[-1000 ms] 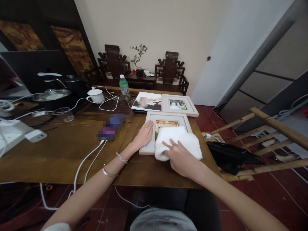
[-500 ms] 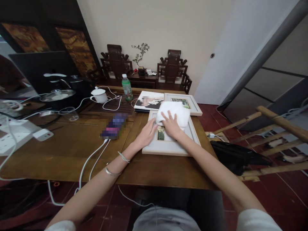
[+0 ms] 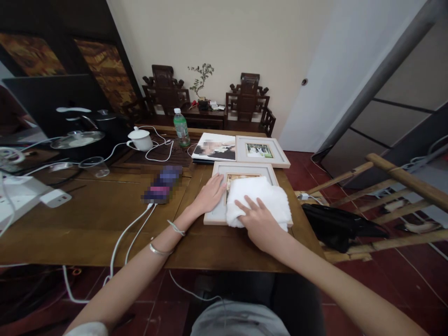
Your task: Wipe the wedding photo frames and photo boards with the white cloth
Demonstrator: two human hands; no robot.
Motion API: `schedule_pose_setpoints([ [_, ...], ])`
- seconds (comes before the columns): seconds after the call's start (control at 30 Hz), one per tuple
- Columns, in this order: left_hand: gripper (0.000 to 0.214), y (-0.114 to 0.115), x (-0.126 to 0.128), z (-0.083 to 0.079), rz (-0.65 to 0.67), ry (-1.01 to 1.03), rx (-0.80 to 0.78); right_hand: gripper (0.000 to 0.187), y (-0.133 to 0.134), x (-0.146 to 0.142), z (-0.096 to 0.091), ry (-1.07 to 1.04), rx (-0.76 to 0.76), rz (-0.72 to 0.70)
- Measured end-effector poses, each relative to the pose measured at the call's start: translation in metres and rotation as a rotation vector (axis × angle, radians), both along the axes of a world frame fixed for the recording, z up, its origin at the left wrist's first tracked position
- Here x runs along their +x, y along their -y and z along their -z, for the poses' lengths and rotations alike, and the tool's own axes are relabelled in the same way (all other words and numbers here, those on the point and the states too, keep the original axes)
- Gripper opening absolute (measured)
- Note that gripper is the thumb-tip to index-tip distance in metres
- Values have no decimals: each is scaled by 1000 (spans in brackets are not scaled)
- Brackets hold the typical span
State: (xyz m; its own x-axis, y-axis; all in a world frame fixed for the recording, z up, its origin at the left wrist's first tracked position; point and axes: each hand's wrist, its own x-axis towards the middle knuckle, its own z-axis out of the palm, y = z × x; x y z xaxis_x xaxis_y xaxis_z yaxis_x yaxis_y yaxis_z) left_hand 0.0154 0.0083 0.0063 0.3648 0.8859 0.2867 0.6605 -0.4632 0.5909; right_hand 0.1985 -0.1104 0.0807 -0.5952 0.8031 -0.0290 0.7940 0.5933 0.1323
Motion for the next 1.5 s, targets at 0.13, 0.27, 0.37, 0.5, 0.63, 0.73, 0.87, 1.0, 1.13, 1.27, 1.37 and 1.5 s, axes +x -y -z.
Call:
schedule_pose_setpoints([
  [0.13,56,0,1,-1,29,-105,72,42,0,39,-7,58,-24,132],
  [0.27,54,-1,2,-2,35,-155,90,44,-15,73,0,58,51,231],
  [0.37,54,-2,2,-3,37,-169,81,46,-44,86,10,52,138,228],
  [0.5,52,-3,0,-2,50,-167,81,49,-99,87,12,24,167,218],
  [0.63,49,-4,-2,1,47,-120,79,53,-137,79,8,-17,162,269],
  [0.73,46,-5,-2,3,29,-64,97,52,-133,67,12,0,153,277],
  [0.87,43,-5,-1,6,20,-40,131,49,-85,48,14,45,98,211],
  [1.0,45,-3,0,6,1,-47,105,55,-22,34,-4,81,-113,145],
  [1.13,46,-2,0,5,3,-62,108,54,10,26,-17,19,-187,52],
  [1.27,47,-3,0,5,12,-83,100,62,-12,26,-1,-97,-193,34],
  [1.37,47,-4,-1,5,25,-85,91,69,-54,32,13,-149,-126,89],
  [1.5,46,-5,-2,5,38,-75,97,64,-115,38,18,-121,118,182],
])
